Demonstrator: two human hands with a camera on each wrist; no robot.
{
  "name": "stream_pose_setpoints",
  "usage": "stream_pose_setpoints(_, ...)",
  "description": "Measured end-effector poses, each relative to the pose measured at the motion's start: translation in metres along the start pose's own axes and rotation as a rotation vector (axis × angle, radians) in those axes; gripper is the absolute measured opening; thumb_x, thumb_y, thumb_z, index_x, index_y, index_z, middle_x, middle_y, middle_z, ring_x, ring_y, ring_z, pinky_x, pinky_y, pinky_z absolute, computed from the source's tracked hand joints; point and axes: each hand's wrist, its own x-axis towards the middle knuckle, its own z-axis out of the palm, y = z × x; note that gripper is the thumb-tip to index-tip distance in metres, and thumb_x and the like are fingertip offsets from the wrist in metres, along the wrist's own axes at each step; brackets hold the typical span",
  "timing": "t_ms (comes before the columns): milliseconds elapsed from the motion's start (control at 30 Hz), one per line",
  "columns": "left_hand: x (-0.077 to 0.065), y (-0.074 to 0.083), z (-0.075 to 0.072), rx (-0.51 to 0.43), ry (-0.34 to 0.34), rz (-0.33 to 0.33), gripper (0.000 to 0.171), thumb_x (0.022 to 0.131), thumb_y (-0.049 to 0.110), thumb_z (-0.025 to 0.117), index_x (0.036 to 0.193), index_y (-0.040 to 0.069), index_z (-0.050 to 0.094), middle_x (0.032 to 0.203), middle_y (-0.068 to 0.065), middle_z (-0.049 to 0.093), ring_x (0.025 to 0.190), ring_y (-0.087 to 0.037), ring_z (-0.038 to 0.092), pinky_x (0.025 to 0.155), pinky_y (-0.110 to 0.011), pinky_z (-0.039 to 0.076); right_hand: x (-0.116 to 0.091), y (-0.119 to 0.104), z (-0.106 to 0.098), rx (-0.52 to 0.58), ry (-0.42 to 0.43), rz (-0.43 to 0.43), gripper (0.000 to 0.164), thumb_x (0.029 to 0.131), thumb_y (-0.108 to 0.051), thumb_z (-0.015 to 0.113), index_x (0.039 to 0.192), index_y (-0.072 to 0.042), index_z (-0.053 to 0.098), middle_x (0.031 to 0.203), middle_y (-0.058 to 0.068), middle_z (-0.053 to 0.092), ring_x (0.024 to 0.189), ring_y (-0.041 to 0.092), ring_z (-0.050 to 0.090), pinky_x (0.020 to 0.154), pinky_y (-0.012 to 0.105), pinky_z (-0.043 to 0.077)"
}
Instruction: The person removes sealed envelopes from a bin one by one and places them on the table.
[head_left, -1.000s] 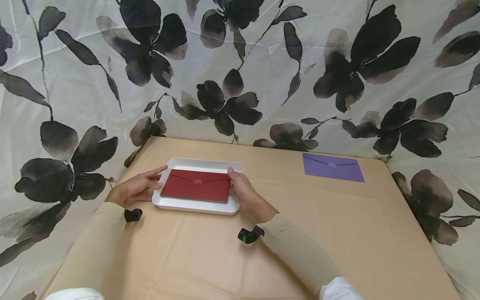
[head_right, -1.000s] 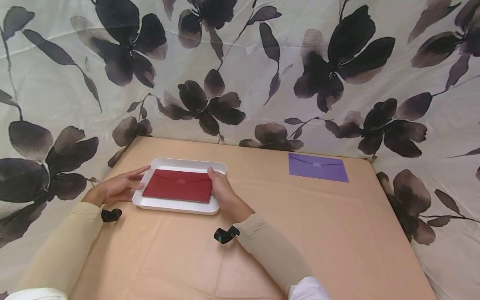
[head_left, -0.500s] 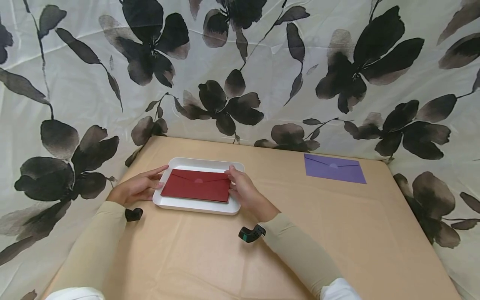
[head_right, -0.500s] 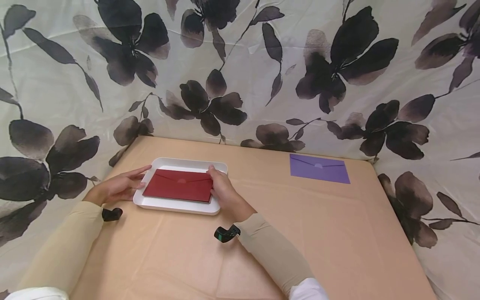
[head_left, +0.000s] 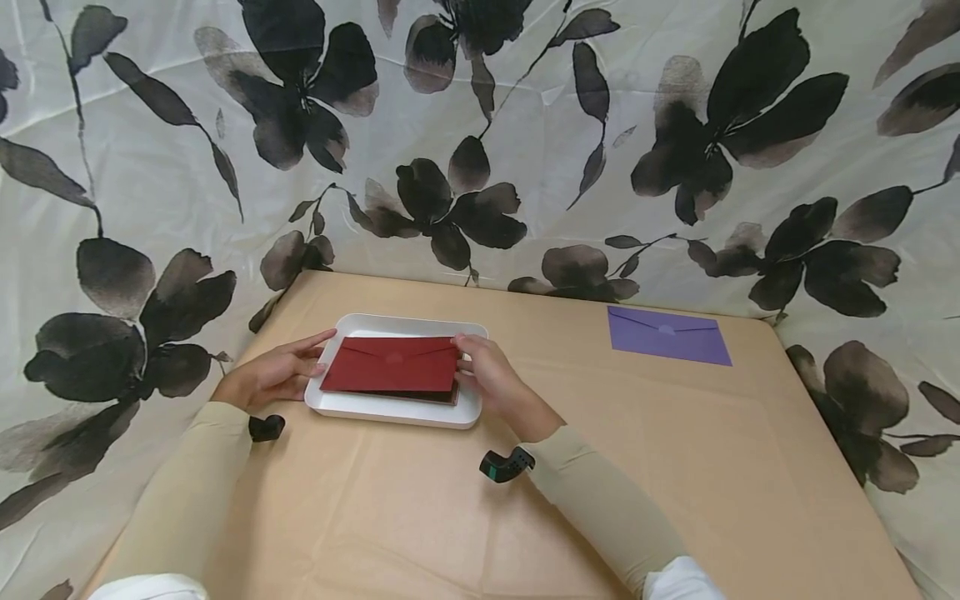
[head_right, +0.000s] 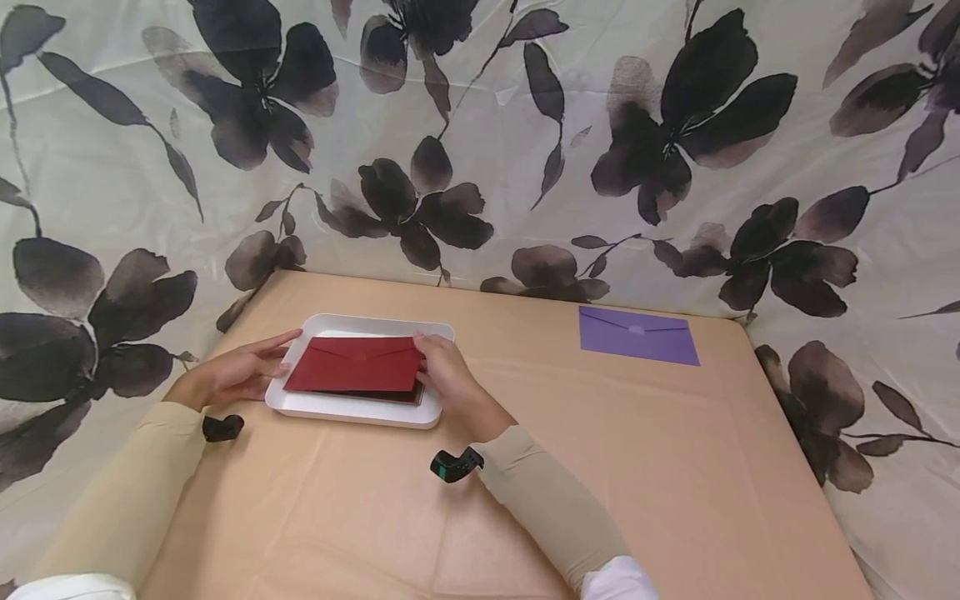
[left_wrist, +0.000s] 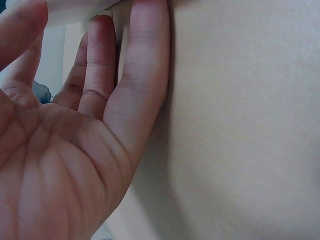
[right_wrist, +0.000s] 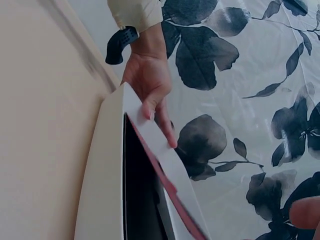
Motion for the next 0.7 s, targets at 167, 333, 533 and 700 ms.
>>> stream_pose_setpoints(167,0.0,0.001,0.001,-0.013,0.0,-0.002,0.083,0.105,0.016,0.059,0.167,0.041,0.011,0.177,-0.012,0.003,0.143,-0.035,0.046,0.106,-0.046,0.056,0.008,0.0,0.0,-0.055,0.011,-0.03,0.047,0.107,-0.017,0.054,0.149,0.001,0.048,0.151,0.02,0.053,0.135,0.036,0.057,0.119,0.05,0.044)
stream_pose_setpoints(333,0.0,0.0,0.0,-0.02,-0.004,-0.008,0.083,0.105,0.016,0.058,0.167,0.042,0.01,0.177,-0.013,0.003,0.144,-0.035,0.046,0.106,-0.046,0.055,0.022,0.007,0.003,-0.114,0.03,-0.062,0.051,0.099,-0.004,0.062,0.15,-0.004,0.051,0.156,0.015,0.05,0.127,0.032,0.062,0.112,0.046,0.051)
stream_pose_setpoints(533,0.0,-0.002,0.0,-0.033,-0.014,-0.003,0.083,0.105,0.013,0.057,0.167,0.041,0.009,0.176,-0.013,0.004,0.136,-0.029,0.052,0.105,-0.046,0.056,0.032,0.02,0.01,-0.136,0.045,-0.089,0.06,0.091,0.012,0.063,0.148,-0.005,0.053,0.148,0.017,0.058,0.114,0.027,0.064,0.1,0.04,0.059)
stream_pose_setpoints(700,0.0,0.0,0.0,-0.034,-0.015,0.001,0.083,0.105,0.013,0.057,0.167,0.04,0.009,0.176,-0.013,0.005,0.138,-0.031,0.051,0.106,-0.048,0.055,0.033,0.02,0.009,-0.158,0.065,-0.123,0.062,0.088,0.016,0.061,0.146,-0.004,0.056,0.147,0.016,0.059,0.114,0.026,0.064,0.095,0.036,0.061)
